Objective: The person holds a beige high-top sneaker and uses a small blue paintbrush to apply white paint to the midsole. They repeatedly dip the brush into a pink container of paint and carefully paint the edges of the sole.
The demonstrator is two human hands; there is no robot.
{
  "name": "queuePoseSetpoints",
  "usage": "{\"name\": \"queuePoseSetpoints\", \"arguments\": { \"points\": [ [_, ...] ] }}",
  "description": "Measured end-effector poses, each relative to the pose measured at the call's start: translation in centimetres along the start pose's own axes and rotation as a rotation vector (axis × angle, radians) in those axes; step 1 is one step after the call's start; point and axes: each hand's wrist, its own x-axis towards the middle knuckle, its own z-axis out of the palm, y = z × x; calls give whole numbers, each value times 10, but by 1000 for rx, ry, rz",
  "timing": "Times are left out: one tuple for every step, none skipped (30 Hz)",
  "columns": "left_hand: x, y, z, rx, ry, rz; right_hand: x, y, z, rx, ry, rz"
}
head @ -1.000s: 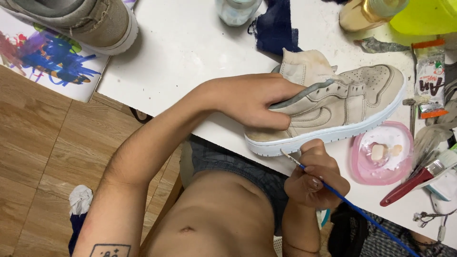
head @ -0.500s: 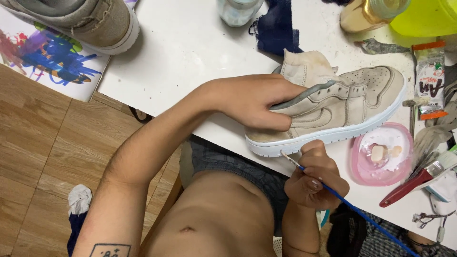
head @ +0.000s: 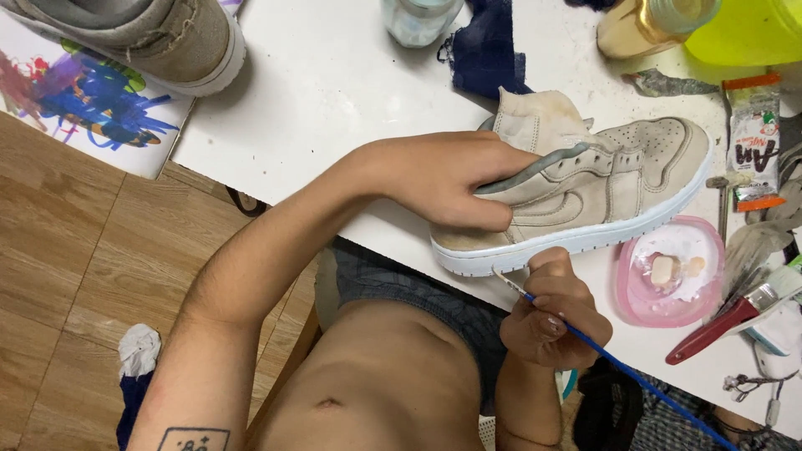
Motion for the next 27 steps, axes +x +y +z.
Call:
{"name": "queuePoseSetpoints", "arguments": {
  "points": [
    [0,-1,0,0,0,0,0,0,0,0,0,0],
    [1,-1,1,-2,0,1,0,0,0,1,-3,-2],
    [1,-2,1,-5,0,1,0,1,0,2,-6,-3],
    [1,-1,1,-5,0,1,0,1,-1,2,-7,-3],
    [0,0,1,-3,-2,2,0,1,-1,2,-10,-5],
    [0,1,1,-1,-5,3,-1,1,-1,3,-13,-6],
    [0,0,1,-1,-5,3,-1,1,-1,2,-13,-6],
    [0,0,1,4,-2,3,-1,1,-1,2,-16,-7],
    [0,0,1,10,0,2,-1,1,-1,3,-19,-9],
    [0,0,1,10,0,2,-2,1,0,3,-19,-9],
    [-1,1,1,14,4,3,-3,1,2,18,32,-15],
    [-1,2,1,18,9,3,-5,1,3,33,82,-21],
    [-3,2,1,17,5,6,-9,2,0,28,84,-22],
    [-4,3,0,19,6,-11,-13,3,-5,40,98,-7],
    [0,3,1,17,-8,-18,-16,1,-11,36,118,2],
    [0,5,-1,12,-26,-5,-12,0,-15,16,126,-5],
    [2,6,-2,41,-35,-41,-9,-4,-21,45,129,11],
    [5,7,-2,71,-45,-77,-6,-9,-27,75,133,26],
    [7,9,0,77,-65,-52,-3,-14,-32,52,140,4],
    [9,13,0,75,-57,-87,1,-20,-37,32,177,36],
    [11,18,-2,81,-46,-120,8,-25,-40,18,214,60],
    [12,14,-3,95,-63,-93,12,-25,-49,1,220,30],
    [11,8,0,94,-55,-135,12,-28,-56,9,239,41],
    [9,2,3,92,-47,-177,11,-31,-63,18,257,51],
    [10,1,3,101,-62,-161,11,-32,-71,6,264,33],
    [10,0,3,97,-53,-178,11,-34,-79,-35,280,35],
    [8,-3,5,87,-43,-201,8,-37,-86,-74,296,47]
  ]
}}
